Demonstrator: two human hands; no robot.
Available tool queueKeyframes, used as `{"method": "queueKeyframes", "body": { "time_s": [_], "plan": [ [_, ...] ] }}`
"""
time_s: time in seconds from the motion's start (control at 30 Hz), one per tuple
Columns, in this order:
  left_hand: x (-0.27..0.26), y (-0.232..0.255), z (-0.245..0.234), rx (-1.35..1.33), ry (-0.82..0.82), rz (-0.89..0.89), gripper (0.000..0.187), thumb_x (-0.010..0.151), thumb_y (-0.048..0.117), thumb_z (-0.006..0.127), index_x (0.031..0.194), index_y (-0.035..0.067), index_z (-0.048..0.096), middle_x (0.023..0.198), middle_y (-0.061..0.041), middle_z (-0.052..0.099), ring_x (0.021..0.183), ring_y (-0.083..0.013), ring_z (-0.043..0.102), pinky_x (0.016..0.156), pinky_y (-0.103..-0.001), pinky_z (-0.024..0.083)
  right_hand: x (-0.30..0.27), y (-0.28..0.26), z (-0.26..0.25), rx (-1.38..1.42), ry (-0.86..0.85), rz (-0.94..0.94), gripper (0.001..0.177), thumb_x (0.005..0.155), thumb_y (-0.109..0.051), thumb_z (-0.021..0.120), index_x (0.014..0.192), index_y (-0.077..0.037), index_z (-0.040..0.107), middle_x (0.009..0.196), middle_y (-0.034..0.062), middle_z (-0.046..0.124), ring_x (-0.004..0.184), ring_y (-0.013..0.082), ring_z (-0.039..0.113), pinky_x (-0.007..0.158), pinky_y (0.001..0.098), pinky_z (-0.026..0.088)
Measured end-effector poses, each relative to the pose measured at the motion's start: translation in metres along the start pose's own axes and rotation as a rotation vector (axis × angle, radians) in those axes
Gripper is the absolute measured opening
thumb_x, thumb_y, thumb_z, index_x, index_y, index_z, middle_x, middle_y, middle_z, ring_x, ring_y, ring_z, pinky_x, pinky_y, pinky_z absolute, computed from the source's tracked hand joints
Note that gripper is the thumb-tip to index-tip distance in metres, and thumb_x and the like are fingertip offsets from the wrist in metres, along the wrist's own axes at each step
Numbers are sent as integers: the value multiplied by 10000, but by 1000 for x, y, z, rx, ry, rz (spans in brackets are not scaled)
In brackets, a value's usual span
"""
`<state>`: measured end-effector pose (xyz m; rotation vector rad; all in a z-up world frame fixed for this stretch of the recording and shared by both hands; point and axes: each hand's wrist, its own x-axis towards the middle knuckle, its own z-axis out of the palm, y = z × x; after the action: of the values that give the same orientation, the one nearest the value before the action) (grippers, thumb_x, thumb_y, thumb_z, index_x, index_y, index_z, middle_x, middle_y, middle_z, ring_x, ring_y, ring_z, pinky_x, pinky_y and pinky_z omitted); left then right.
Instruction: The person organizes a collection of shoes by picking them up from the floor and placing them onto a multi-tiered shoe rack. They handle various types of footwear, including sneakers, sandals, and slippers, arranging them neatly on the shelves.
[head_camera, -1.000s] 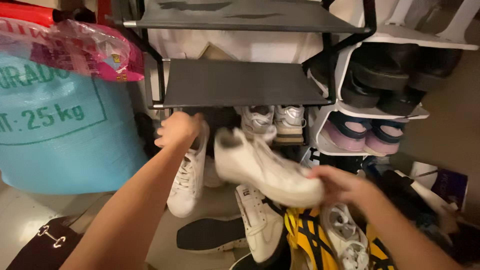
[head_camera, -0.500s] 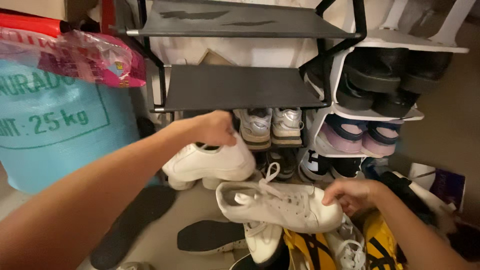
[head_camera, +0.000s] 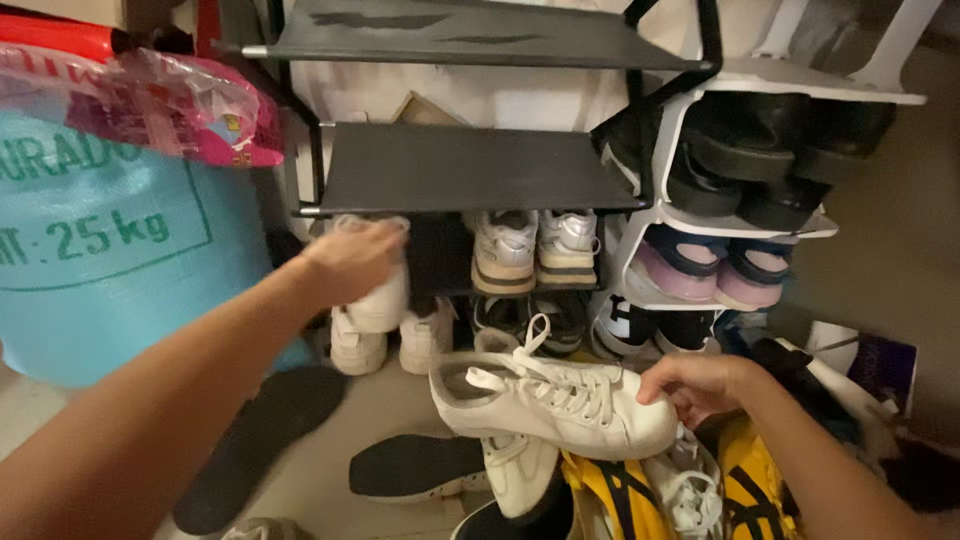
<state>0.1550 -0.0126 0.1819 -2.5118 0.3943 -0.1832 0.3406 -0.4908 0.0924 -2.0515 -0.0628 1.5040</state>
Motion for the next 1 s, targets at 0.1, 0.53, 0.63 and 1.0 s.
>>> {"method": "queueKeyframes", "body": {
  "time_s": [0.1, 0.53, 0.63, 1.0],
  "plan": [
    [-34, -26, 22, 73, -20, -73, 156, 842, 203, 655, 911, 132, 775, 1337, -100, 542, 1268, -296, 524, 970, -418, 541, 1, -2, -1, 10, 38, 6, 534, 704, -369, 709, 1157, -90, 753, 986, 118, 779, 835, 244, 670, 781, 379, 498],
    [-23, 8, 23, -884, -34, -929, 799, 754, 368, 849, 1393, 86, 461, 1202, -186, 699, 1115, -403, 673, 951, -476, 541, 10, 0, -1, -8, 20, 35, 538, 713, -356, 681, 1190, -111, 727, 1000, 120, 787, 840, 260, 701, 815, 396, 543],
    [-15, 24, 41, -851, 50, -980, 657, 788, 241, 797, 1370, 106, 525, 1154, -228, 702, 1101, -424, 674, 942, -490, 549, 15, 3, -4, 13, 25, 41, 569, 714, -368, 680, 1216, -106, 736, 1049, 118, 805, 835, 249, 677, 790, 370, 501],
    [81, 64, 34, -1000, 238, -1034, 376, 850, 108, 689, 1189, -13, 578, 1095, -293, 699, 1047, -471, 682, 924, -512, 560, 21, 4, -9, 32, -40, 6, 477, 735, -348, 719, 1140, -98, 745, 934, 97, 725, 778, 233, 581, 728, 351, 461]
  ]
}}
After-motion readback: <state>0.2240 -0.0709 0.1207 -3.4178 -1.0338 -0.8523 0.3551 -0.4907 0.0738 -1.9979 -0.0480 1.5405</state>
